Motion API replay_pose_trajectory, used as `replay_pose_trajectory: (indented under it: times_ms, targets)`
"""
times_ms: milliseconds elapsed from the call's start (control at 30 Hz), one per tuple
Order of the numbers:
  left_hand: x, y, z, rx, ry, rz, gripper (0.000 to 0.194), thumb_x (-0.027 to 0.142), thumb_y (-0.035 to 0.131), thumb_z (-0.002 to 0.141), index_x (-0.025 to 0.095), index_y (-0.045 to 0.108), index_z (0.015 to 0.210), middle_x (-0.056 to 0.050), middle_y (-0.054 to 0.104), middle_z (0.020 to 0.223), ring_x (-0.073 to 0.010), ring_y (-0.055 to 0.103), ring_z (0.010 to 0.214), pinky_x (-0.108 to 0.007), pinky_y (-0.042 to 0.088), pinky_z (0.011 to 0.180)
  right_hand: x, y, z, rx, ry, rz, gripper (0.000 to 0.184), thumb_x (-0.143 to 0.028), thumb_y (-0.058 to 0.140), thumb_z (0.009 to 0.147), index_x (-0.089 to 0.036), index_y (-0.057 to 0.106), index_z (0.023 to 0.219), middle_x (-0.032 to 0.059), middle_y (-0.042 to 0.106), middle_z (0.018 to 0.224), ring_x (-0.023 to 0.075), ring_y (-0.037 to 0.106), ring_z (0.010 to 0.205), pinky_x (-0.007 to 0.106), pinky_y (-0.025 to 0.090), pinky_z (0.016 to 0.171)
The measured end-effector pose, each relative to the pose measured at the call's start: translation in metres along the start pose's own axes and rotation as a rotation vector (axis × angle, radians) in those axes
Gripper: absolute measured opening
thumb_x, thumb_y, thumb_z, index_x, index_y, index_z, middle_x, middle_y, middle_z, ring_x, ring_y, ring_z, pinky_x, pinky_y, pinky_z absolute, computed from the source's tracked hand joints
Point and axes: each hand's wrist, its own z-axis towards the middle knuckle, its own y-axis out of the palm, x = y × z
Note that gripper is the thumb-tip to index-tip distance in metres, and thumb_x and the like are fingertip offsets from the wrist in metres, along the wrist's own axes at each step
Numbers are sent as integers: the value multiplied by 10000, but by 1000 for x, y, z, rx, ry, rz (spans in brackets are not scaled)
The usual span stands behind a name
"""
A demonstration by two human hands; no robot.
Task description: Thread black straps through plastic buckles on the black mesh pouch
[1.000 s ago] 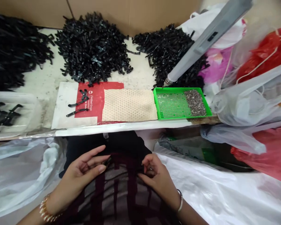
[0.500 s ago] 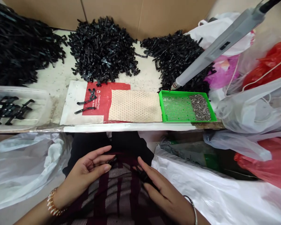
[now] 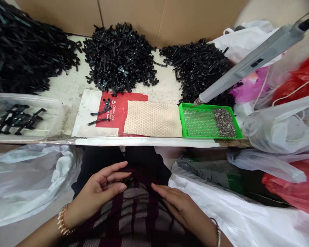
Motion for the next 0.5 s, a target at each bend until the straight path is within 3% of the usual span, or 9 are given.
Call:
replay_pose_trajectory:
  times_ms: [100,167,333,500]
  targets:
    - [-2,-2,0,-39,8,26,577,314,700,772,222,468,1292,-72,647,1173,-143,635,990,-192,497,863,-7,-10,0,-96,-1,64,440,-208,373,968,-315,373,1394,4,473,1373,147,464,1245,292,379,1065]
    - [-2,-3,0,-42,8,34,572,312,698,774,221,470,1290,-73,647,1173,-146,629,1007,-192,490,874,-9,-12,0,-85,52,125,409,-236,403,962,-313,429,1362,16,501,1348,166,482,1231,315,394,1057]
    - [-2,-1,-3,-17,11,27,572,323,698,771,217,471,1286,-73,653,1163,-153,629,1018,-198,489,884,-2,6,-3,185,275,394,432,-302,556,891,-300,491,1317,44,561,1283,197,548,1159,359,440,1021]
    - [0,1,-3,8,0,16,575,324,705,763,212,475,1278,-70,661,1148,-146,637,1002,-179,499,860,6,26,-5,359,316,533,461,-318,599,855,-249,510,1302,83,550,1290,214,549,1157,380,434,1025]
